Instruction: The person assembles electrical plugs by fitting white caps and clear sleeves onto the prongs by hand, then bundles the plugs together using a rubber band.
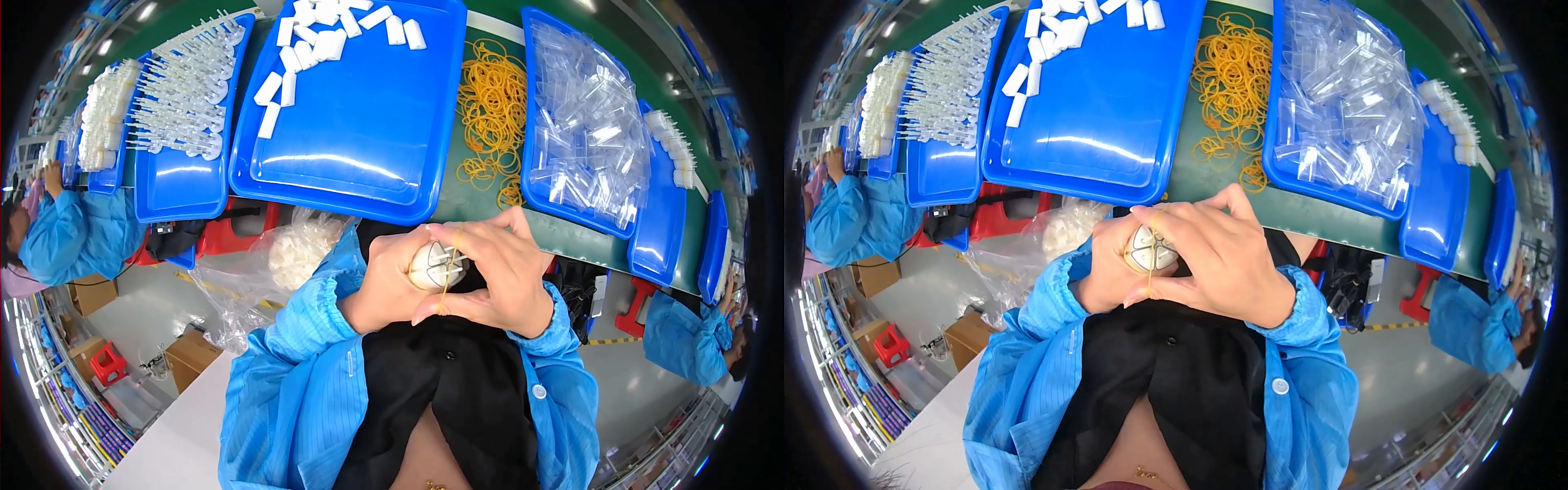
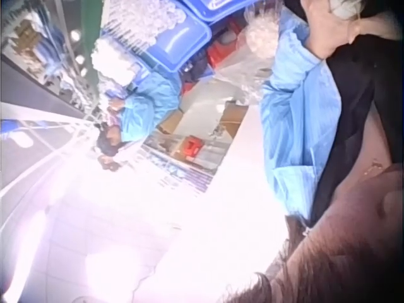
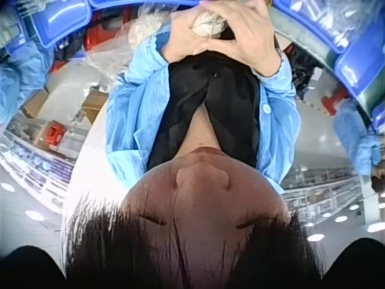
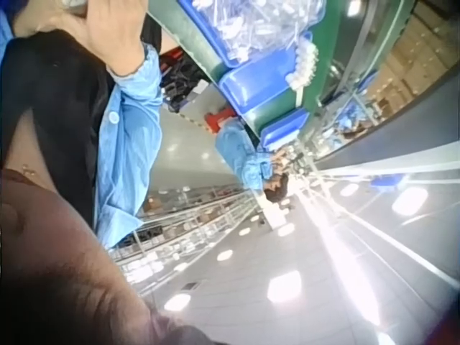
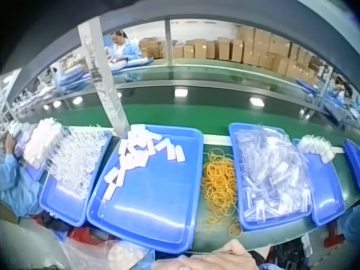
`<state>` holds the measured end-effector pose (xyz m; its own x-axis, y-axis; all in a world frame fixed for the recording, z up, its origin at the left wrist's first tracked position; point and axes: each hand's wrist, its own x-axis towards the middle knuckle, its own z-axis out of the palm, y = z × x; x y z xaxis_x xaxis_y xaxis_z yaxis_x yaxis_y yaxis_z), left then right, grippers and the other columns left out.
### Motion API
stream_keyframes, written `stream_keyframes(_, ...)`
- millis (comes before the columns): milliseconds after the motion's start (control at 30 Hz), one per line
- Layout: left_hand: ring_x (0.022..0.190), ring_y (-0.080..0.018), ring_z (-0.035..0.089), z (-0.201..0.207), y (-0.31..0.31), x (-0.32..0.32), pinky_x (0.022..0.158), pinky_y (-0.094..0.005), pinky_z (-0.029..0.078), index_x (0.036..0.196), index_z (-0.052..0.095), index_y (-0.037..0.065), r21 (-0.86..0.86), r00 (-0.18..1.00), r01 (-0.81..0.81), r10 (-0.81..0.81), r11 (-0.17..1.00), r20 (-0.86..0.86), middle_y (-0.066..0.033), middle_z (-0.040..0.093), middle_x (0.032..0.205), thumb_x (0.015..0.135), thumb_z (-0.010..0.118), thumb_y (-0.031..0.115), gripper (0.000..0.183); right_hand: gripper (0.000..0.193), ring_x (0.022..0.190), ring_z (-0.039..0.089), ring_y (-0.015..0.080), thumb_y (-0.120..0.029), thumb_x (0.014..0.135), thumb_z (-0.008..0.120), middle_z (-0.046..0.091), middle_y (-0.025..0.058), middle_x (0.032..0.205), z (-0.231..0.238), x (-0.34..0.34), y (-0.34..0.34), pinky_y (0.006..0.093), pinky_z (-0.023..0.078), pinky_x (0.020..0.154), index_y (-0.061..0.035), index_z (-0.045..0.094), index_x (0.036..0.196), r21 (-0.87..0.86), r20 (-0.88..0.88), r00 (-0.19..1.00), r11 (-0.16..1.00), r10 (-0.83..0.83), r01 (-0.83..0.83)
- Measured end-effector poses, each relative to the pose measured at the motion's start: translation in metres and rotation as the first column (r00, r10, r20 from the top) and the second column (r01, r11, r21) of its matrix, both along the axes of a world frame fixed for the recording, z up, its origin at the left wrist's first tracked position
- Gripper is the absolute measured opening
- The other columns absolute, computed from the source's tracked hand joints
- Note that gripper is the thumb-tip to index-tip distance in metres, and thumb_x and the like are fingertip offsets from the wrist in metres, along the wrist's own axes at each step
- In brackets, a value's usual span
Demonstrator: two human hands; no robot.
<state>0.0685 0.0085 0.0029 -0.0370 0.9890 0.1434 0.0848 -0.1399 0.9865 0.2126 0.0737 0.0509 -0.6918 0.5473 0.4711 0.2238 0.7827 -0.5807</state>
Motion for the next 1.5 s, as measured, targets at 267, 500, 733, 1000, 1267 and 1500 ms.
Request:
stream_keyframes(267,0.065,-0.0138,0.061,-0.002,-0.001,0.005,0.058,-0.0261,0.048,0.092,0.059,-0.001,-0.043,0.993,0.01,-0.004,0.999,0.119,-0.0091,0.062,0.074,0.064,0.081,0.021,0.042,0.066,0.073,0.061,0.017,-0.047,0.057,0.075,0.063,0.0054,0.088,-0.002,-0.002,0.0,0.0294,0.034,0.062,-0.0031,0.059,0.103,0.033,-0.021,1.0,0.999,-0.022,0.023)
stream_keyframes(500,0.061,-0.0322,0.059,-0.013,0.001,0.007,0.053,-0.0341,0.046,0.079,0.054,0.002,0.04,0.99,0.049,-0.043,0.998,-0.135,-0.0143,0.058,0.068,0.062,0.074,0.018,0.03,0.047,0.062,0.055,0.0199,-0.031,0.059,0.078,0.058,0.0048,0.077,0.007,0.006,0.007,0.0304,0.033,0.057,-0.0044,0.058,0.092,0.082,0.228,0.97,0.991,0.083,-0.105)
stream_keyframes(733,0.057,-0.0094,0.056,0.012,-0.002,-0.008,0.054,-0.024,0.044,0.079,0.055,0.004,0.08,0.996,-0.054,0.06,0.995,-0.065,-0.0049,0.058,0.065,0.065,0.073,0.002,0.023,0.043,0.058,0.055,0.0074,-0.008,0.062,0.077,0.058,0.0031,0.073,-0.01,0.008,0.001,0.0211,0.04,0.053,-0.0043,0.055,0.098,-0.719,-0.333,0.933,0.677,-0.135,-0.159)
stream_keyframes(1000,0.071,-0.019,0.065,0.006,0.003,0.0,0.062,-0.0294,0.05,0.095,0.058,-0.001,-0.018,0.998,-0.035,0.036,0.999,0.051,-0.012,0.063,0.078,0.065,0.072,0.005,0.034,0.086,0.116,0.045,0.0291,-0.036,0.053,0.085,0.051,0.0151,0.12,-0.023,-0.016,-0.012,0.0399,0.033,0.099,-0.0002,0.045,0.121,-0.505,-0.197,0.98,0.856,0.014,-0.114)
stream_keyframes(1267,0.09,-0.0213,0.063,0.005,-0.002,-0.01,0.078,-0.0315,0.049,0.114,0.05,-0.001,0.057,0.977,0.209,-0.211,0.976,0.042,-0.0125,0.063,0.096,0.072,0.07,0.005,0.046,0.026,0.11,0.055,0.0309,-0.012,0.067,0.074,0.063,0.0127,0.104,-0.032,-0.031,-0.014,0.0394,0.041,0.091,-0.0043,0.06,0.087,-0.506,-0.4,0.916,0.841,-0.035,-0.189)
stream_keyframes(1500,0.099,-0.0224,0.06,0.017,0.002,-0.012,0.086,-0.0325,0.046,0.123,0.044,0.0,-0.053,0.778,0.45,-0.361,0.892,0.514,-0.0126,0.061,0.104,0.076,0.067,0.005,0.052,0.024,0.112,0.052,0.0311,-0.01,0.071,0.069,0.062,0.0154,0.105,-0.034,-0.017,0.003,0.0433,0.04,0.093,0.0003,0.062,0.091,-0.664,-0.574,0.819,0.585,0.0,-0.465)
